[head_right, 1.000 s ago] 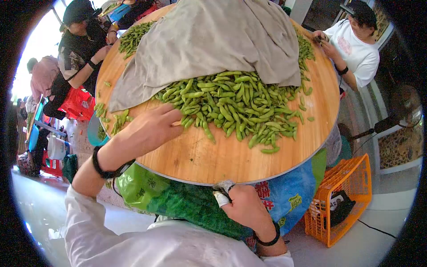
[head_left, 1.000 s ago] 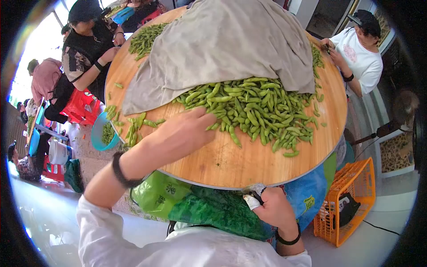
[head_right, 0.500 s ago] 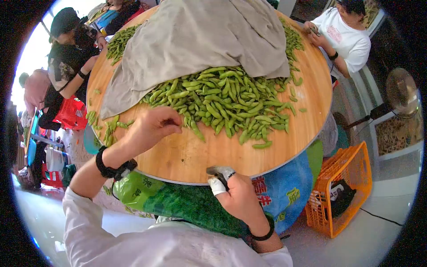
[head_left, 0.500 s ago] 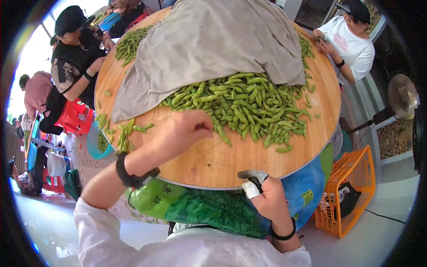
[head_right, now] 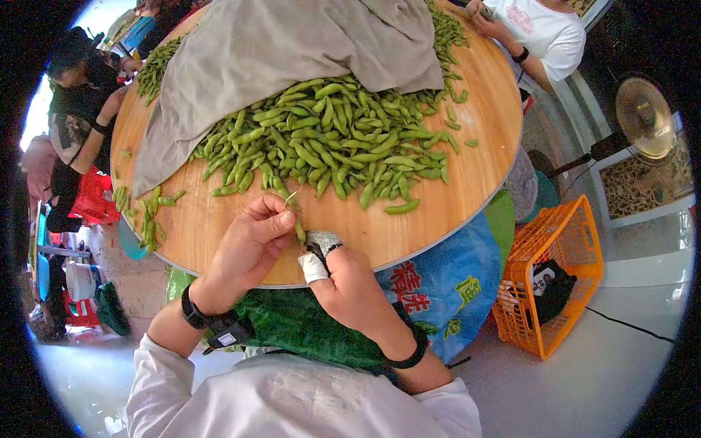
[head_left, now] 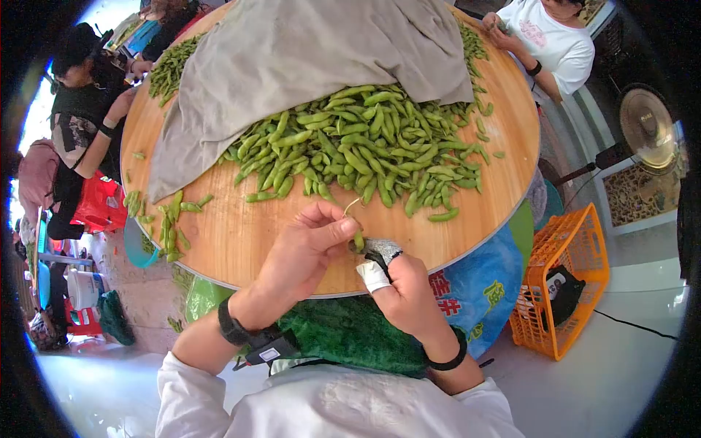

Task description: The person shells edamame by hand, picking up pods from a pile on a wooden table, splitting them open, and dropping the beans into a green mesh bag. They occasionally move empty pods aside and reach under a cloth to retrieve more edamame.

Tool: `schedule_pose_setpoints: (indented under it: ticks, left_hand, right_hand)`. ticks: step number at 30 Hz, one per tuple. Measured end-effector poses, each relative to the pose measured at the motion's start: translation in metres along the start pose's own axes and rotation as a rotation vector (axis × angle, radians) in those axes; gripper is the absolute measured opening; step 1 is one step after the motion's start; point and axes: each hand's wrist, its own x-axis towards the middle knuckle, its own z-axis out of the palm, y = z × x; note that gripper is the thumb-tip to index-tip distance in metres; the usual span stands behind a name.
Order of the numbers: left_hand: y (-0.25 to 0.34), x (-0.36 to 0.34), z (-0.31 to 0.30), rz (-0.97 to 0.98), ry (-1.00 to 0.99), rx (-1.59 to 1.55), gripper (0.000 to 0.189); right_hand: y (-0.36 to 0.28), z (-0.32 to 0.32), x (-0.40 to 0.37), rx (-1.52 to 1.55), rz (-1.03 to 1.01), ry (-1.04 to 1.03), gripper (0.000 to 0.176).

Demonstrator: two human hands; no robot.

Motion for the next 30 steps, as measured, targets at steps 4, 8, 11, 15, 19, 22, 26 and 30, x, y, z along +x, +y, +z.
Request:
schedule_pose_setpoints:
  ticks: [4, 8, 11, 15, 19, 22, 26, 30]
  left_hand:
    - [-0.003, -0.004, 0.007, -0.024, 0.020, 0.028, 0.008]
    - [-0.009, -0.004, 0.005, -0.018, 0.055, 0.003, 0.008]
    - [-0.011, -0.006, 0.003, 0.014, 0.021, -0.003, 0.009]
    - [-0.011, -0.007, 0.003, 0.132, -0.097, 0.088, 0.009]
    - [-0.009, -0.006, -0.004, 0.096, -0.220, 0.128, 0.010]
    - [-0.007, -0.005, -0.001, -0.053, -0.277, -0.011, 0.010]
    - [-0.012, -0.014, 0.013, 0.095, -0.131, 0.302, 0.016]
    - [-0.010, -0.019, 0.012, 0.121, -0.126, 0.545, 0.015]
  right_hand:
    - [0.005, -0.001, -0.002, -0.034, -0.021, 0.020, 0.017]
    - [0.013, 0.001, -0.004, -0.035, -0.030, 0.033, 0.017]
    - [0.013, 0.002, -0.005, -0.096, -0.027, 0.033, 0.014]
    - [0.007, -0.004, -0.004, 0.217, 0.109, -0.051, 0.012]
    - [0.002, -0.023, -0.005, 0.876, 0.503, -0.354, 0.013]
    - [0.008, -0.016, -0.007, 0.631, 0.423, -0.248, 0.012]
    - [-0.001, 0.004, -0.016, -0.422, -0.143, 0.192, 0.009]
    - [-0.013, -0.006, -0.013, -0.150, -0.087, 0.163, 0.008]
